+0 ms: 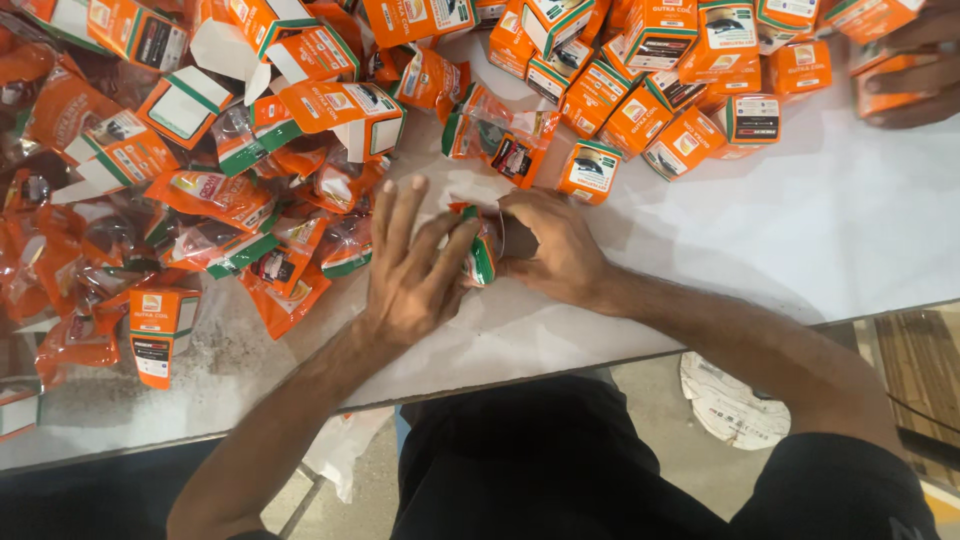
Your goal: The person sits at a table covered with piles of small orange product boxes and plastic pouches. They repeatedly pick up a box, open a plastic pouch, insert the box into it, and place the packed pouch onto a pile, working through the items one at a time by hand.
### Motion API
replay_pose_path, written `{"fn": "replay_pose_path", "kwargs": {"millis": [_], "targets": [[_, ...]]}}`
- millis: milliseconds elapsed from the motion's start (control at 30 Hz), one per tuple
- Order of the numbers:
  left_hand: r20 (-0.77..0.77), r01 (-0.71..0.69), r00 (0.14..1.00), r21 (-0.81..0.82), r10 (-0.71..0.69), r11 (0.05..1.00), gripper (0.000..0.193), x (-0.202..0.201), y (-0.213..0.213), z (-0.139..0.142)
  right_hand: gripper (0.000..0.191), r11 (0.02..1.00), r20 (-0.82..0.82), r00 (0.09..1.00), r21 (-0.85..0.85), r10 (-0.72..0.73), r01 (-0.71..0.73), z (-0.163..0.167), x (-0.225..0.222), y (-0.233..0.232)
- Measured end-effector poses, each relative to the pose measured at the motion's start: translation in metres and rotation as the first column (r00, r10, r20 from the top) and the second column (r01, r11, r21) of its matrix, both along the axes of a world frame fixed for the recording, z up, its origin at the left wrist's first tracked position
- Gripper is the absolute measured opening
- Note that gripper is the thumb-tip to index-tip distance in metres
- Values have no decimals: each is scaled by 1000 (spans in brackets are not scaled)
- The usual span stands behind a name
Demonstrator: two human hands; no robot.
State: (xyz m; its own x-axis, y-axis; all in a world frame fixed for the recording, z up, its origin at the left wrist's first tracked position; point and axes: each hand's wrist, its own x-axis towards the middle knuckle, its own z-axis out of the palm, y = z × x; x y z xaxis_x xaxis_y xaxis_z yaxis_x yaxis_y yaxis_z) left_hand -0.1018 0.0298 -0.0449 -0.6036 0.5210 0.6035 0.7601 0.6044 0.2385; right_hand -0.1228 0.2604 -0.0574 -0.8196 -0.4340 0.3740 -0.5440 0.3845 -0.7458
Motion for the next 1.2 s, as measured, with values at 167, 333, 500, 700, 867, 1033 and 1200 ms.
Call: {"fn": "replay_pose_path", "kwargs": {"millis": [167, 333, 500, 700, 867, 1033, 1200], "targets": [[134, -165, 977, -26, 167, 986, 38, -2, 20, 14, 66, 1000, -44, 999, -24, -12, 11, 3, 3, -4], [600, -393, 787, 309, 143, 866, 54, -6, 36, 17, 62, 997, -44, 998, 55, -52, 55, 1, 2, -2], [830, -440, 531, 443, -172, 781, 27, -18, 31, 0, 84, 999, 58, 998, -20, -31, 32, -4, 9, 1], [800, -449, 570, 496, -189, 743, 9, -23, 41, -16, 65, 996, 41, 999, -85, -16, 19, -7, 13, -1], [769, -287, 471, 597, -433, 749, 27, -22, 20, -1, 60, 992, -250, 968, 125, 31, 0, 0, 15, -2], [753, -493, 163, 622, -638, 608, 27, -31, 2, 8, 51, 991, -218, 976, 134, 18, 11, 8, 13, -6], [914, -418, 281, 392, -294, 819, 23, -33, 16, 1, 37, 996, -130, 991, 84, 8, 3, 12, 13, -6]]}}
